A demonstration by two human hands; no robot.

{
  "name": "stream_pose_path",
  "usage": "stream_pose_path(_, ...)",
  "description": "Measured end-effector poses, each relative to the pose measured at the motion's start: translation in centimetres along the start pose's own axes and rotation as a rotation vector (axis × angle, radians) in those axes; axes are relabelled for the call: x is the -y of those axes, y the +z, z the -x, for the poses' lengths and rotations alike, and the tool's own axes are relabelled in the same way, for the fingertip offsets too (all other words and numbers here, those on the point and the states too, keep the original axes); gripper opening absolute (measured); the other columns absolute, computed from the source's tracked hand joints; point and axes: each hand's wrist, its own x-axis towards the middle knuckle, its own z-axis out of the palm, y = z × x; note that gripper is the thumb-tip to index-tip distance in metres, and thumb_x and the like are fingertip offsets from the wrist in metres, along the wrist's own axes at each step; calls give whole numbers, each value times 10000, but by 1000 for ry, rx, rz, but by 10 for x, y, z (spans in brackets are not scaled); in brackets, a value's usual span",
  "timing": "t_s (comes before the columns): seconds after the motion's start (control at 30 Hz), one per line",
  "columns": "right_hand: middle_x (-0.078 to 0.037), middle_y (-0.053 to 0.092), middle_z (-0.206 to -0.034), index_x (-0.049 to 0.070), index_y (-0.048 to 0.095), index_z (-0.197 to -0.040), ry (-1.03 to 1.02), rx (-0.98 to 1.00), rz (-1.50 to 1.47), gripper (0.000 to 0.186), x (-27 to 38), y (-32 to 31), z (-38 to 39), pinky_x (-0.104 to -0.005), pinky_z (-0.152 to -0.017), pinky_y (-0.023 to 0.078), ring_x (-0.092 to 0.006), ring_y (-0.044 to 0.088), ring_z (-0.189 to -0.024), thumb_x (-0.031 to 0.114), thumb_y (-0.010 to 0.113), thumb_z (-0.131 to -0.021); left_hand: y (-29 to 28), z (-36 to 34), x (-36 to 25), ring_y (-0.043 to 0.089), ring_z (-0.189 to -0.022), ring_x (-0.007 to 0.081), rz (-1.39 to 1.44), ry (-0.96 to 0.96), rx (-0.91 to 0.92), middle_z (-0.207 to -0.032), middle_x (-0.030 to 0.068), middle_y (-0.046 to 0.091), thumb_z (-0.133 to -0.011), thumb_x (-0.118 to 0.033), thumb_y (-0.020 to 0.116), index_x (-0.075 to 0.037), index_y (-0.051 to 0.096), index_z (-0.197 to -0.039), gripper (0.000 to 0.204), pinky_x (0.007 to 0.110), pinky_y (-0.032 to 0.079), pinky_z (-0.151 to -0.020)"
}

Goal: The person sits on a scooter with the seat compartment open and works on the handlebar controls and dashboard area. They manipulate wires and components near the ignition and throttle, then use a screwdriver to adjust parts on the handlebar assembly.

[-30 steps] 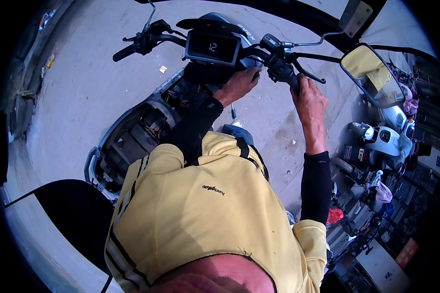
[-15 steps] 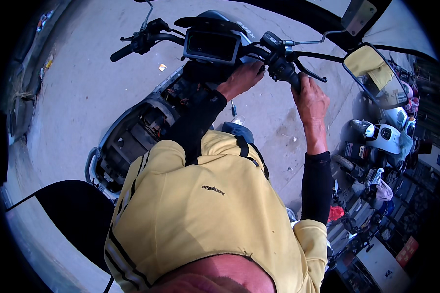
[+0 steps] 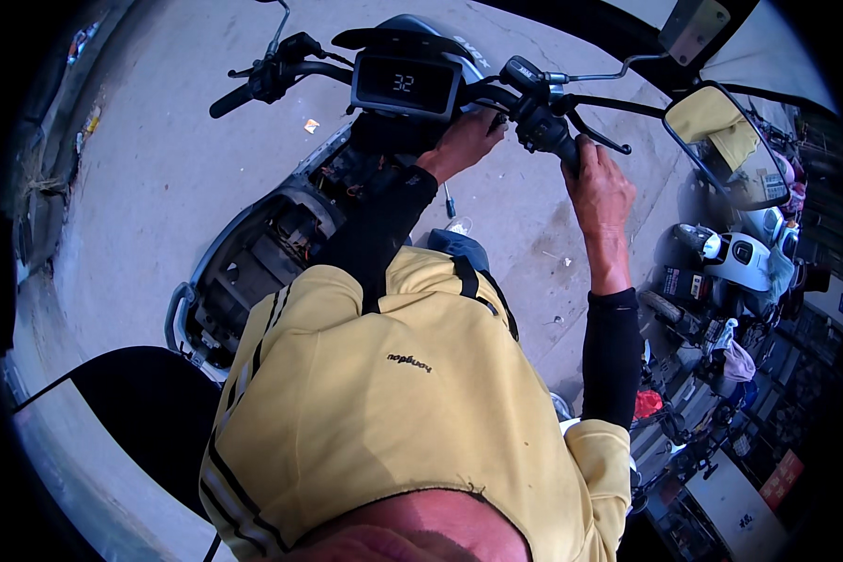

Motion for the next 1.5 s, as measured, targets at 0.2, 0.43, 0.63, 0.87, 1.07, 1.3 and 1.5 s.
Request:
stream_pose_path(0.2, -71, 672, -795, 99, 700, -1171, 93, 282, -268, 377, -10, -9, -17, -369, -626, 528, -242, 680, -697, 312, 806, -878, 2, -2, 4, 699, -913, 406, 6, -54, 8, -974, 246, 709, -1032, -250, 603, 1, 591, -1204, 305, 458, 556, -797)
stream_pose_path(0.43, 11, 524, -638, 46, 737, -1001, 320, 797, -781, 412, -22, -30, -44, -274, -510, 389, -107, 486, -542, 423, 825, -860, -1, -1, -2, 688, -1008, 414, 62, -117, 36, -1053, 248, 710, -1036, -262, 594, -7, 596, -1229, 320, 478, 536, -880)
stream_pose_path(0.63, 15, 513, -611, 51, 736, -1000, 333, 802, -783, 426, -26, -26, -44, -274, -502, 389, -105, 480, -510, 430, 844, -841, -1, -2, -5, 695, -1013, 400, 57, -144, 61, -1074, 243, 714, -1042, -262, 585, -5, 596, -1254, 333, 465, 537, -892)
stream_pose_path(0.87, 8, 529, -607, 54, 739, -1007, 317, 782, -780, 441, -24, -27, -43, -273, -502, 408, -104, 490, -501, 449, 840, -840, -4, -2, -8, 711, -995, 374, 23, -162, 88, -1062, 236, 719, -1064, -270, 565, 8, 593, -1259, 341, 440, 549, -870)
stream_pose_path(1.07, 8, 532, -610, 50, 736, -1018, 312, 782, -787, 465, -26, -26, -43, -272, -497, 410, -105, 492, -498, 464, 841, -834, -3, -1, -9, 713, -988, 371, 20, -156, 75, -1053, 237, 720, -1062, -268, 569, 11, 591, -1260, 343, 438, 551, -876)
stream_pose_path(1.3, 7, 540, -616, 50, 733, -1024, 291, 765, -809, 474, -27, -25, -42, -267, -498, 416, -104, 503, -505, 470, 843, -832, 1, 0, -4, 706, -989, 388, 39, -149, 45, -1043, 245, 716, -1050, -253, 580, 9, 601, -1224, 315, 451, 554, -866)
stream_pose_path(1.5, 1, 551, -632, 49, 731, -1028, 296, 760, -820, 473, -26, -24, -42, -264, -500, 420, -103, 509, -511, 460, 852, -826, 4, 0, -2, 692, -960, 419, 76, -110, -15, -1000, 258, 704, -1028, -238, 596, 18, 613, -1138, 279, 490, 556, -829)
